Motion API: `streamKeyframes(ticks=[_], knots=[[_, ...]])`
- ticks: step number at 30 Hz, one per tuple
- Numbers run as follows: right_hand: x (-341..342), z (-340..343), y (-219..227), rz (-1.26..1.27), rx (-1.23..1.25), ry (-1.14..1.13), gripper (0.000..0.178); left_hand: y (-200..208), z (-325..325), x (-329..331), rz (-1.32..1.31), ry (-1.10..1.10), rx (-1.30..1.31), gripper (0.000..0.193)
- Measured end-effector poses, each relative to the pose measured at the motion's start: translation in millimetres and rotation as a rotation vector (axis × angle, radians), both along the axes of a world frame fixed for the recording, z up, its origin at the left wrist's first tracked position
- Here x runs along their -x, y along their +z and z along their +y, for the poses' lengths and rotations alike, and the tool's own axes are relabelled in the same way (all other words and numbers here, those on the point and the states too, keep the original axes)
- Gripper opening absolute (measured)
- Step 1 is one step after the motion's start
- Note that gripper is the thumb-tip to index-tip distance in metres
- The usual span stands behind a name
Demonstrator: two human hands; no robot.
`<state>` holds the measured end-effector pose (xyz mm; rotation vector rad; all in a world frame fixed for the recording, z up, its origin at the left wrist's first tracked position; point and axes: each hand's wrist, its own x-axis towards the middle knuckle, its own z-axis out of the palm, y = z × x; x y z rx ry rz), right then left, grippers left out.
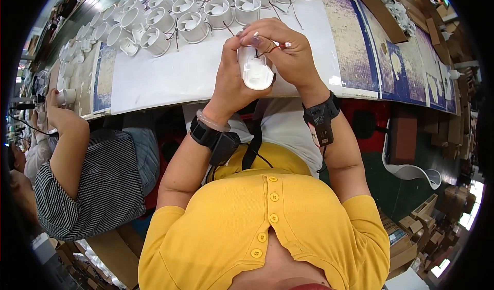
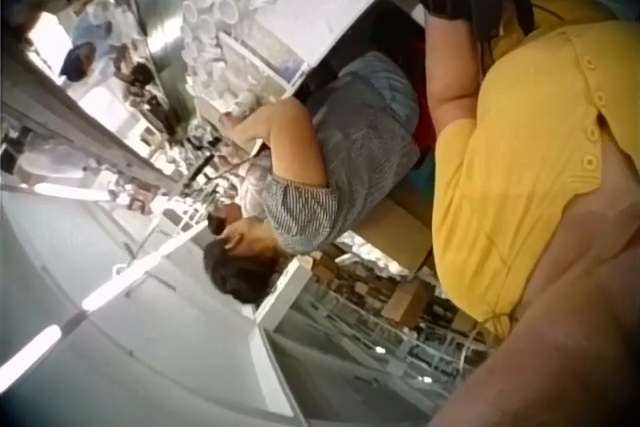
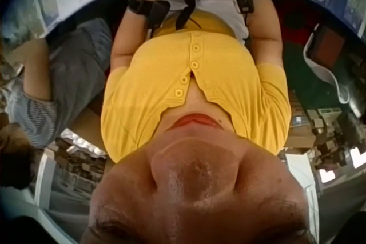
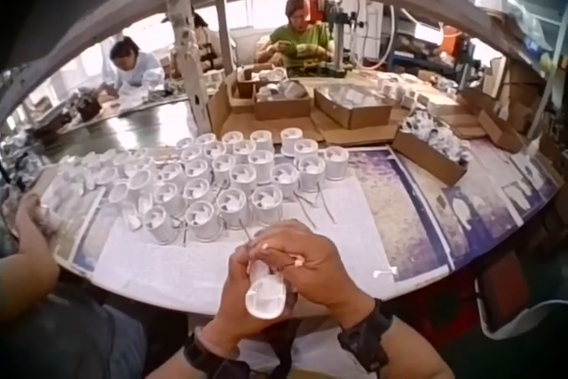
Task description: Assembling small wires and components into white plastic circular housings at a factory workstation.
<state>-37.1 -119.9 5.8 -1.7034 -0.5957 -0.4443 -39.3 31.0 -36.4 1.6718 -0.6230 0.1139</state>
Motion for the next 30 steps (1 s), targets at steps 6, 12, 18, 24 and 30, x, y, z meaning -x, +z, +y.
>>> streamKeyframes(ticks=[6, 12, 18, 24, 30], knots=[[-2, 11, -11, 0.164, -0.235, -0.055, 0.016, 4, -3, -1, -0.131, 0.041, -0.046, 0.076], [-2, 20, -8, 0.265, -0.355, -0.047, 0.017, 5, -3, -2, -0.271, 0.116, -0.061, 0.073], [-1, 5, 3, 0.318, -0.154, -0.035, 0.019, 12, -2, 1, -0.124, 0.081, 0.032, 0.072], [5, -16, 12, 0.059, -0.120, -0.003, 0.024, 11, -2, 1, 0.009, 0.048, 0.140, 0.074], [10, -7, 28, -0.013, -0.005, 0.111, 0.027, 13, -1, 1, -0.210, 0.069, -0.075, 0.072]])
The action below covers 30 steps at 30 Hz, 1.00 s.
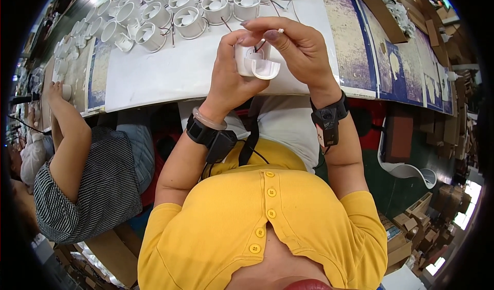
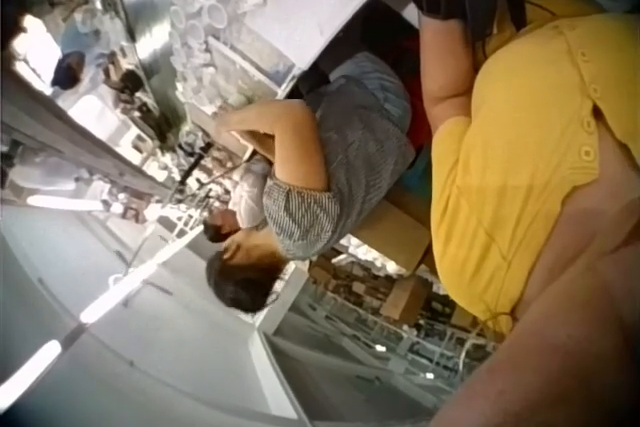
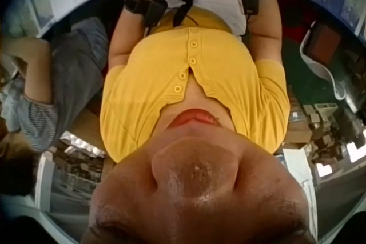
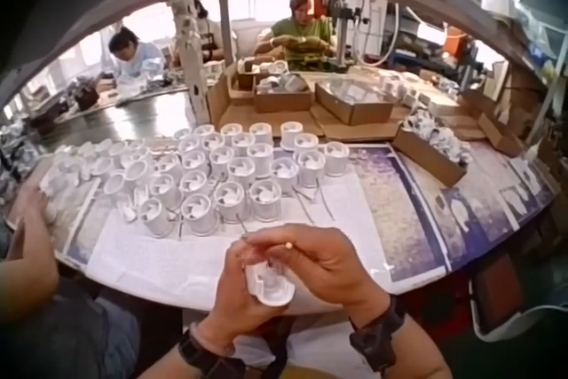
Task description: Assembling small wires and components into white plastic circular housings at a factory workstation.
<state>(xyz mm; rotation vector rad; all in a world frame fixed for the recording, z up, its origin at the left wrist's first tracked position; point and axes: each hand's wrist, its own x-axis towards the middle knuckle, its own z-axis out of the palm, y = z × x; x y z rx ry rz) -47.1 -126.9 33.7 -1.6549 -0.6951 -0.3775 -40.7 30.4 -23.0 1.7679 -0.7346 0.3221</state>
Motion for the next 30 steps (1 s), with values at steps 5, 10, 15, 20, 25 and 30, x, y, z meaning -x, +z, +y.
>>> streamKeyframes(ticks=[5, 10, 15, 20, 25, 30], knots=[[-3, 6, 17, 0.224, -0.072, 0.223, 0.028, 0, -2, -1, 0.177, -0.079, -0.022, 0.069], [-19, -8, 21, 0.263, 0.114, 0.187, 0.029, -1, -4, -3, 0.044, -0.122, -0.056, 0.069], [-26, -13, 14, 0.304, 0.070, 0.164, 0.029, -1, -4, -1, 0.056, -0.131, -0.018, 0.069], [-28, -14, 6, 0.398, -0.095, 0.157, 0.028, -3, -2, -3, 0.063, -0.111, -0.025, 0.071], [-22, -9, 1, 0.206, -0.028, -0.004, 0.028, -8, -2, -6, -0.027, -0.069, -0.031, 0.072], [-13, -25, -18, 0.302, 0.028, -0.040, 0.025, -4, 0, -5, 0.024, -0.039, 0.004, 0.070]])
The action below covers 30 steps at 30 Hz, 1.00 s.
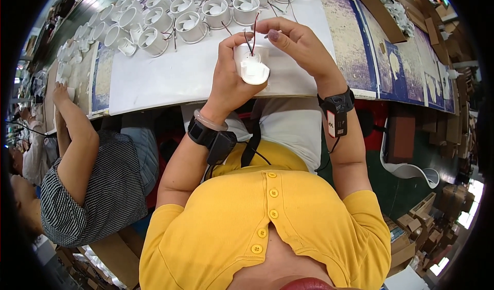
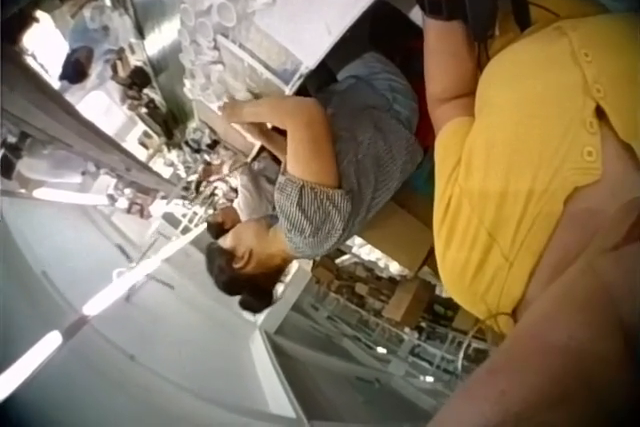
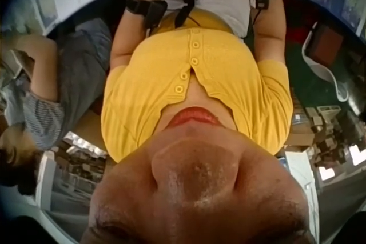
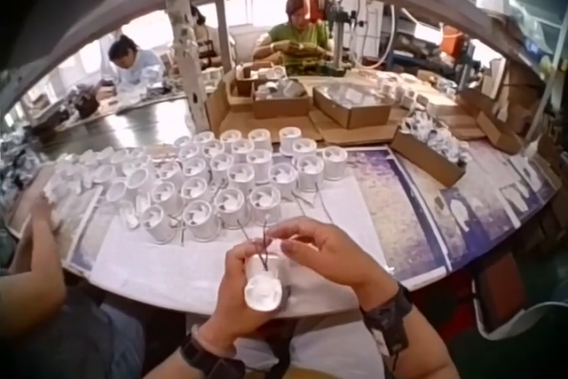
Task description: Assembling small wires and components into white plastic circular housings at a factory workstation.
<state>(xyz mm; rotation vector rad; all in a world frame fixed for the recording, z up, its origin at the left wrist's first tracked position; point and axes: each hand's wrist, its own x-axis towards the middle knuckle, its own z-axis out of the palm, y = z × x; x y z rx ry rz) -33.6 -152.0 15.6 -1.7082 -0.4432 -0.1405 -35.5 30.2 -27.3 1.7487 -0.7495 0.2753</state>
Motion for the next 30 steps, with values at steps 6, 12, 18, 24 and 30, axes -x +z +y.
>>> streamKeyframes(ticks=[6, 12, 18, 24, 30], knots=[[0, 2, 3, -0.101, 0.214, 0.110, 0.021, 7, 0, 6, 0.146, 0.017, -0.002, 0.072], [-2, 12, -1, -0.174, 0.174, 0.039, 0.015, 7, -3, 5, 0.149, 0.016, -0.009, 0.073], [1, 25, -15, -0.206, 0.050, -0.120, 0.013, 7, -4, 5, 0.057, 0.037, -0.033, 0.071], [-2, 26, -14, 0.021, -0.146, 0.005, 0.019, -2, 0, -2, -0.025, 0.066, 0.042, 0.070], [12, 49, -26, 0.405, -0.728, 0.102, 0.029, -4, 3, -2, 0.124, 0.044, 0.213, 0.068]])
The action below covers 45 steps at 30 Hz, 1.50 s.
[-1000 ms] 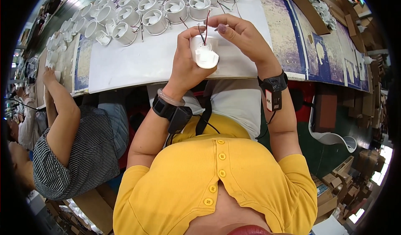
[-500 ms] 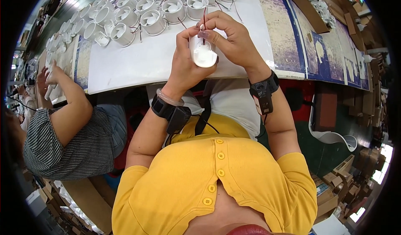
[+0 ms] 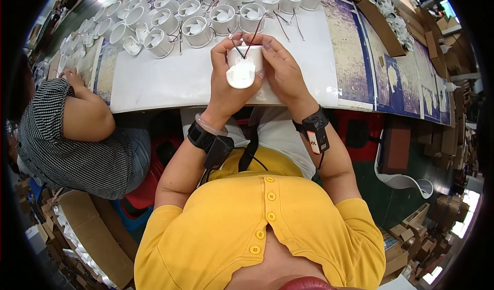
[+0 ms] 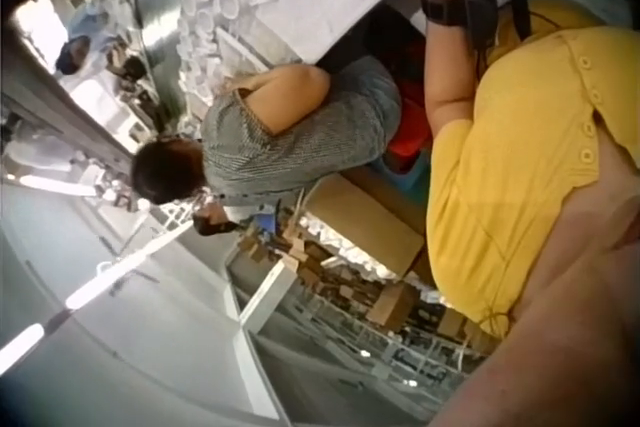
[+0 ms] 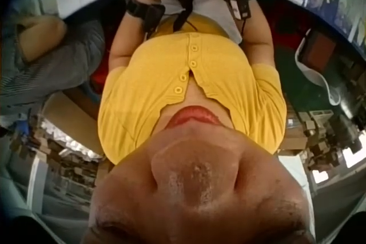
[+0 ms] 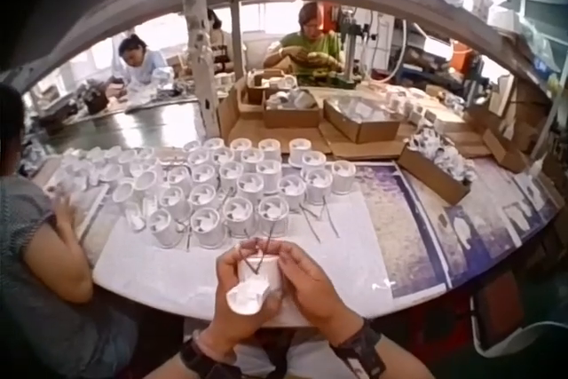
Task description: Assembling small wires and components into white plastic circular housings at a factory workstation.
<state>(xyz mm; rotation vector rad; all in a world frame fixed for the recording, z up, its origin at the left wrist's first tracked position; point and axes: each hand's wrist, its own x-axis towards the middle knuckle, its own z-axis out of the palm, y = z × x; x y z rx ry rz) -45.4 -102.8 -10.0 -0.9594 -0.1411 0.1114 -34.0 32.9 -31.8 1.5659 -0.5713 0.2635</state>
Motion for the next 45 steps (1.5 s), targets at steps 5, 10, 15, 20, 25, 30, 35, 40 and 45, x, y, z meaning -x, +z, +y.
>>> streamKeyframes(ticks=[5, 10, 15, 20, 25, 30, 35, 40, 45], knots=[[3, 8, -7, -0.073, -0.107, 0.027, 0.028, 2, -3, -4, 0.013, -0.074, 0.077, 0.066], [3, 8, -12, -0.206, -0.133, -0.061, 0.022, -1, -18, -9, -0.030, -0.128, 0.159, 0.066], [3, 6, -12, -0.197, -0.110, -0.088, 0.021, 5, -19, -3, -0.020, -0.094, 0.139, 0.059], [-2, 13, -28, -0.161, -0.124, -0.257, 0.021, 0, -26, 0, -0.002, -0.065, 0.132, 0.047], [12, 26, -4, 0.077, -0.205, -0.478, 0.022, 12, -44, 8, -0.108, 0.206, -0.005, 0.032], [-3, 9, -44, 0.046, -0.183, -0.508, 0.019, 16, -51, 10, -0.117, 0.281, -0.009, 0.027], [-4, 18, -26, 0.069, -0.081, -0.545, 0.022, 11, -50, 4, -0.061, 0.309, 0.097, 0.028], [-4, 3, -51, 0.001, -0.433, -0.409, 0.024, 18, -49, 11, -0.142, 0.340, -0.052, 0.030], [-8, 0, -67, -0.100, -0.758, -0.210, 0.026, 22, -45, 16, -0.185, 0.321, -0.099, 0.045]])
